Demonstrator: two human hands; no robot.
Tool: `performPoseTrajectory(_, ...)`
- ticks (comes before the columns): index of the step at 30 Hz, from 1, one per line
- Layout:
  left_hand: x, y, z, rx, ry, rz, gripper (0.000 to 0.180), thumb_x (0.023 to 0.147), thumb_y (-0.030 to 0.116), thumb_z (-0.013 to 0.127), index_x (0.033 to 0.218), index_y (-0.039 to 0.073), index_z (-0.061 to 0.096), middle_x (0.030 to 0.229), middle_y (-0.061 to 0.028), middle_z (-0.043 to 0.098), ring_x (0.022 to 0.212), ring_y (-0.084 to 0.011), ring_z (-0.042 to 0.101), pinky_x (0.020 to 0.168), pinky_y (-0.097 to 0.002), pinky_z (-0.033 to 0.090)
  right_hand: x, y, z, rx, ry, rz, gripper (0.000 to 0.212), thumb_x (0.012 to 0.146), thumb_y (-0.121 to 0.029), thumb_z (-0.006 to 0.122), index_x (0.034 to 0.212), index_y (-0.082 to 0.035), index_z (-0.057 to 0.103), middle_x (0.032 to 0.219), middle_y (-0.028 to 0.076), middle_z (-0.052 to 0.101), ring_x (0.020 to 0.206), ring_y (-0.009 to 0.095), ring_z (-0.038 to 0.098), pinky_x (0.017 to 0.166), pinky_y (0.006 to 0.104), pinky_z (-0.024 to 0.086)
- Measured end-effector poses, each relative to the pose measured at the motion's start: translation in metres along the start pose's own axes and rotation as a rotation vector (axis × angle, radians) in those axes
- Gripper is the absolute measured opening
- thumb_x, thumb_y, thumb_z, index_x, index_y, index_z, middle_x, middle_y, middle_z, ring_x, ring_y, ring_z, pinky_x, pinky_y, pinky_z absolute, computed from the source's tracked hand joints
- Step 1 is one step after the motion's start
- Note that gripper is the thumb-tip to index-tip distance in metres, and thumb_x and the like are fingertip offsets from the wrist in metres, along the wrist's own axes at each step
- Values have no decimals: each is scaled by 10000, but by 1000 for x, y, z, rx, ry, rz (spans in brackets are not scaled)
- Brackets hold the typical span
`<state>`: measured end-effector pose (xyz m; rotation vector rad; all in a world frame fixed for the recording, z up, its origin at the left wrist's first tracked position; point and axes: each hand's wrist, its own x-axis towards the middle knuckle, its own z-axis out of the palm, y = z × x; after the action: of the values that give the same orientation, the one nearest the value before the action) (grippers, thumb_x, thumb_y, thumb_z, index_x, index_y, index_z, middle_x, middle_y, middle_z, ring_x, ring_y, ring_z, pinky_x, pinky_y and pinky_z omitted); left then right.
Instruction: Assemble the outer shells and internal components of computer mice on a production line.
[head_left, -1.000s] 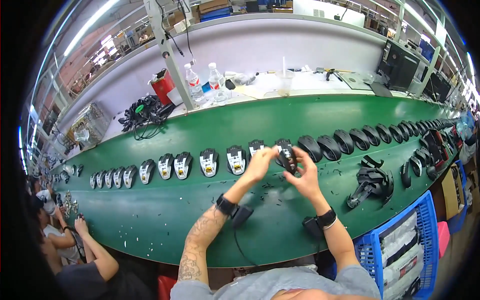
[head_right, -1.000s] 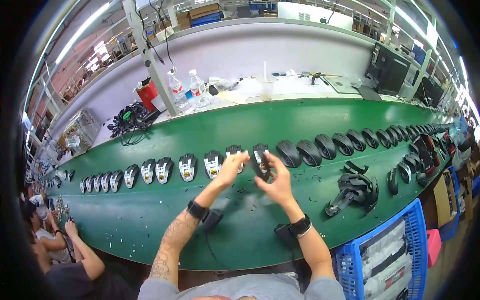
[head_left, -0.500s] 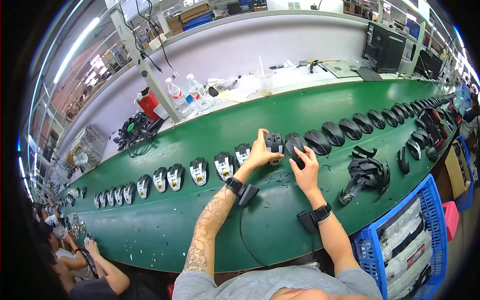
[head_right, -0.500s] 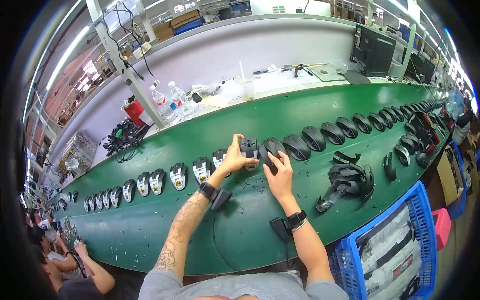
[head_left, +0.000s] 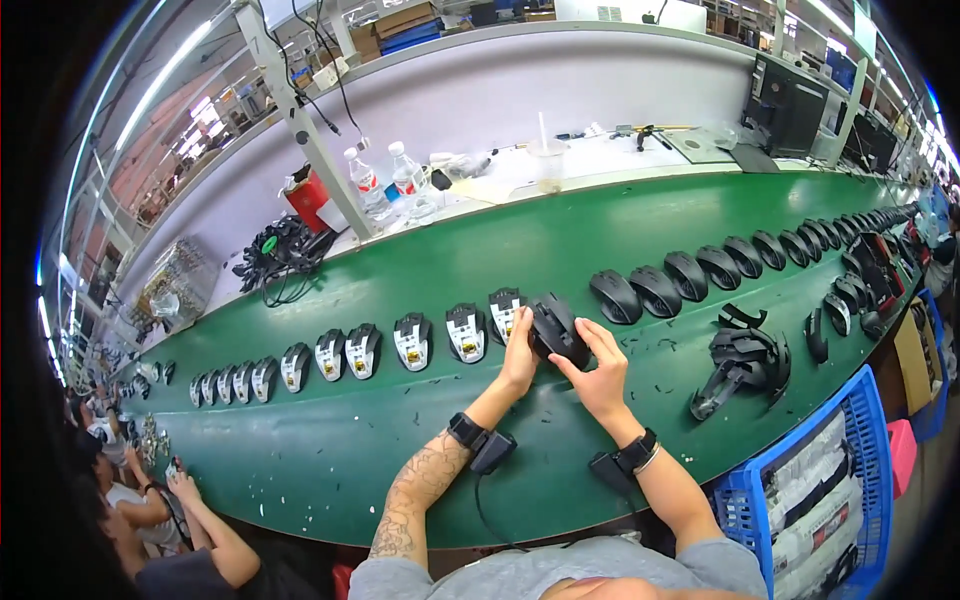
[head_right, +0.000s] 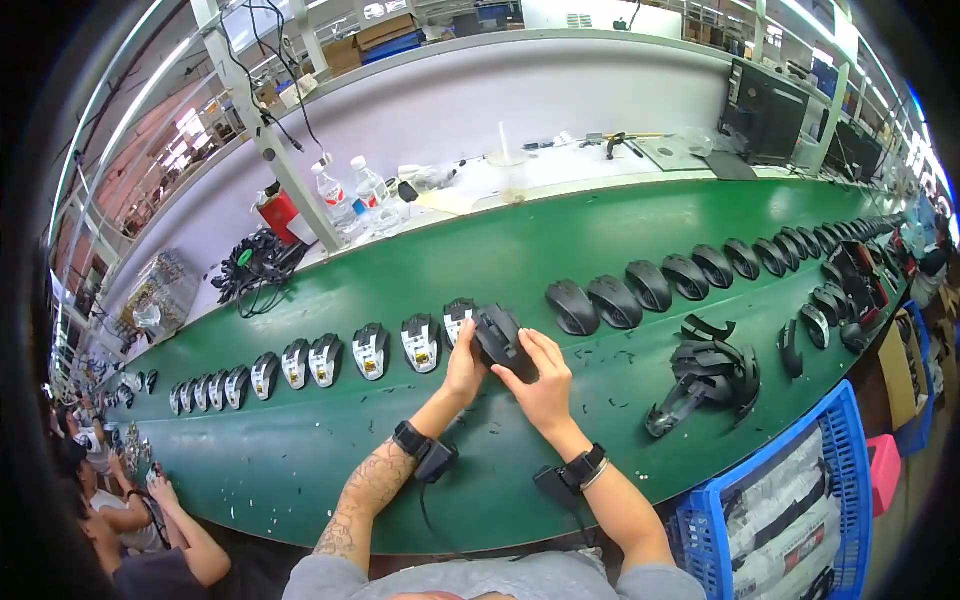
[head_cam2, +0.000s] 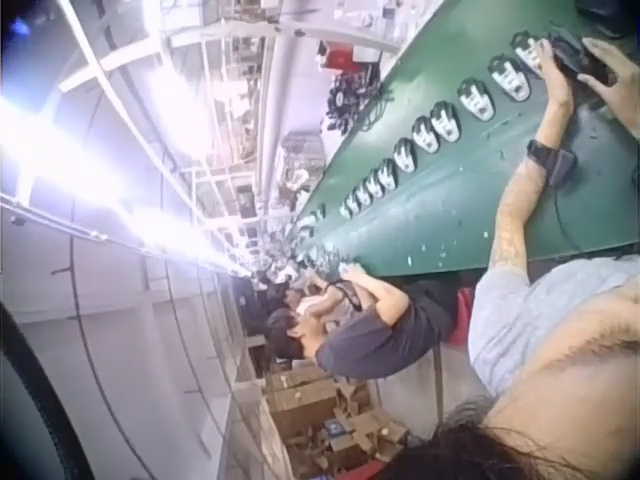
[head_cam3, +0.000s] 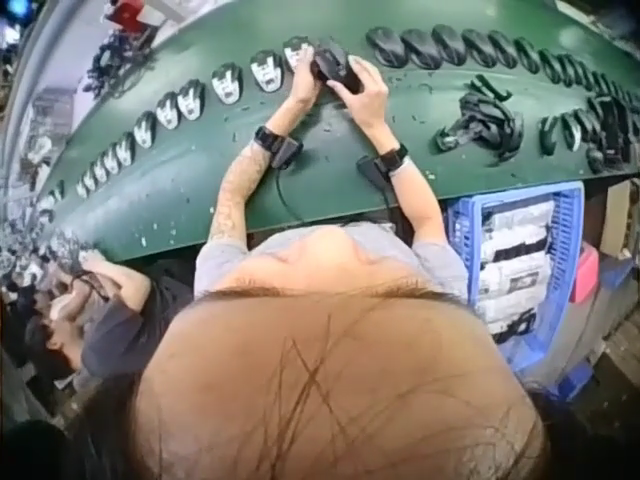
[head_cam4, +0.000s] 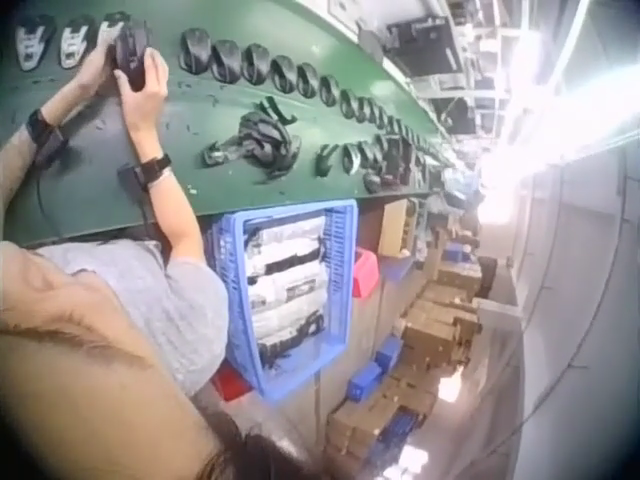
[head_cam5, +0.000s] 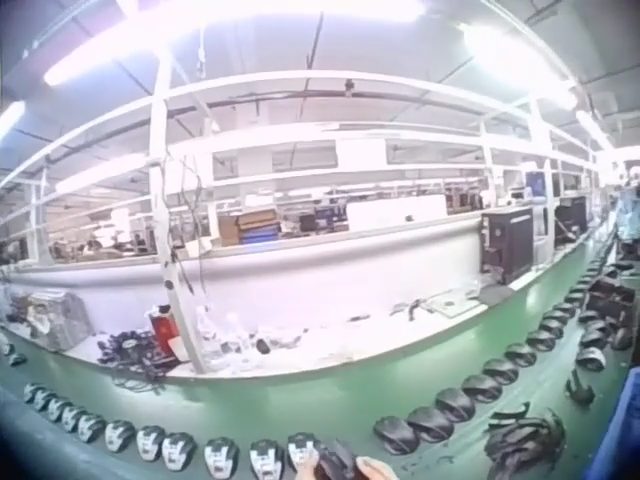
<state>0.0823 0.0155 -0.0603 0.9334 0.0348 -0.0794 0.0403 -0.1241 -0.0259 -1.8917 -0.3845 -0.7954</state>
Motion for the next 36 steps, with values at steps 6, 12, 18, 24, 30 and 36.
performPoseTrajectory(6,-11,-11,0,363,-55,213,346,970,299,387,1225,70,342,1089,-59,471,1002,-108,445,888,-253,363,4,4,-2,33,-61,46,559,598,-165,811,1090,7,610,1059,155,613,940,281,612,825,332,481)
performPoseTrajectory(12,-24,11,21,384,-47,196,497,774,72,697,1142,82,363,1017,-69,533,900,-131,544,761,-270,471,-2,7,-2,-143,-197,9,560,682,-146,745,1208,-94,562,1267,167,473,1161,331,436,973,402,365)
performPoseTrajectory(18,-18,22,22,126,14,134,553,692,-23,723,1124,65,389,1066,-96,549,978,-180,562,837,-315,482,-17,36,17,700,-93,606,448,936,-325,471,1294,-57,449,1186,84,497,1087,174,485,972,398,351)
performPoseTrajectory(24,-24,22,25,57,-48,182,538,700,-69,672,1140,50,388,1156,-137,539,1020,-222,560,900,-349,461,-12,31,3,1151,-203,990,235,899,-260,562,967,-36,573,970,38,597,921,147,548,845,329,437)
performPoseTrajectory(30,-12,9,32,180,87,129,409,738,42,660,1087,65,447,1015,-62,548,912,-185,564,811,-331,462,-14,42,4,1145,-70,993,236,884,-271,584,898,-35,581,935,35,595,877,132,546,780,311,451)
performPoseTrajectory(36,52,-8,54,96,339,-65,316,811,264,582,1025,45,504,980,-69,559,872,-191,547,799,-329,447,11,61,-19,401,-185,795,324,803,-267,684,1003,-23,612,981,67,618,821,156,575,697,321,479)
